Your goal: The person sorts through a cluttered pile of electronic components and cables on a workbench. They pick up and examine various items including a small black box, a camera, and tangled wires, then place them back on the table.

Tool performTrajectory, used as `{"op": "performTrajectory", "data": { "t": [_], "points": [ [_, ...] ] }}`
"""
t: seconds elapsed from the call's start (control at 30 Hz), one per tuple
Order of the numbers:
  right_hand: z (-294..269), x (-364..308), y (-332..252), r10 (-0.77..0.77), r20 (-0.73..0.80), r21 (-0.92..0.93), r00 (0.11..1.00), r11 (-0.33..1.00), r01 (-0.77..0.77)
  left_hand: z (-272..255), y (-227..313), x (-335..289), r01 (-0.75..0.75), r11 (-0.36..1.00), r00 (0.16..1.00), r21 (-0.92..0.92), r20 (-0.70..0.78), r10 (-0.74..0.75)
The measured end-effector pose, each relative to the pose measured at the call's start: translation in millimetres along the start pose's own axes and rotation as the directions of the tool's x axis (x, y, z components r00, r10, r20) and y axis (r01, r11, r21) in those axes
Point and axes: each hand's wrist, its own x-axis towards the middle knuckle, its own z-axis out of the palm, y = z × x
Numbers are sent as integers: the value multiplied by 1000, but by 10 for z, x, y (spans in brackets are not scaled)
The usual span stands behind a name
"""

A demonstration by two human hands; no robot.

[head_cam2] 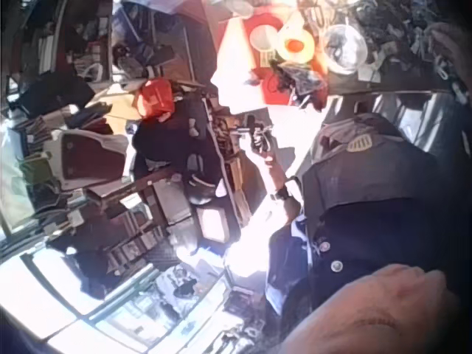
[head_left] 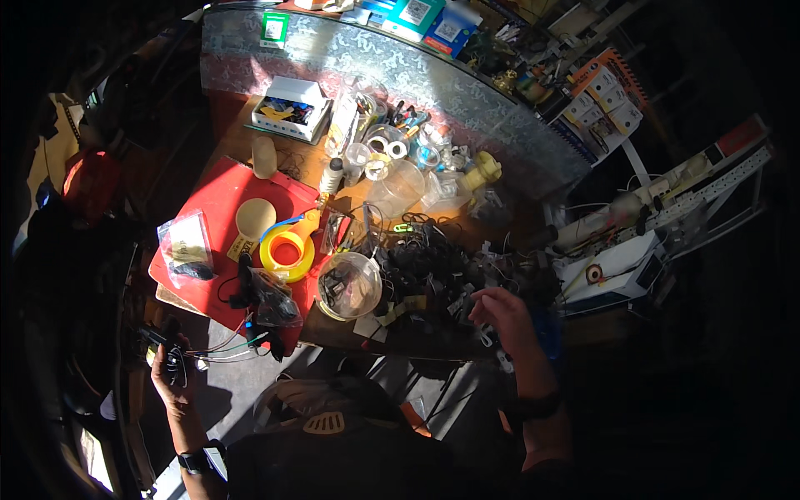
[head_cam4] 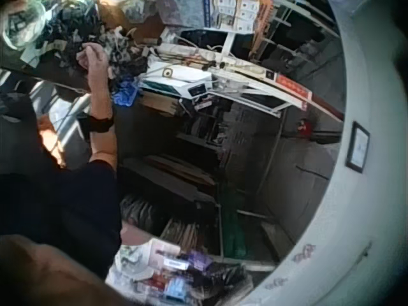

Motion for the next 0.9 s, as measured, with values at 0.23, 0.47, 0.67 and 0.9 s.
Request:
{"op": "performTrajectory", "data": {
  "t": [0.23, 0.47, 0.67, 0.9],
  "points": [
    [-1102, -546, -691, -195, -305, 86, 932, 969, 231, 170, -145, 320, 54, 918, 997, 392, 22, -68],
    [-2026, -971, -347, -205, -430, -5, 879, 974, 224, 402, -299, 865, 56, 876, 994, 479, -112, -2],
    [-2359, -697, 1899, -39, -517, -481, 855, 839, -253, 328, -355, 1117, 24, 855, 1000, 518, -17, -18],
    [-2231, -615, 2857, 240, -549, -619, 801, 527, -582, 256, -334, 1147, -21, 850, 999, 526, 44, -2]
  ]
}}
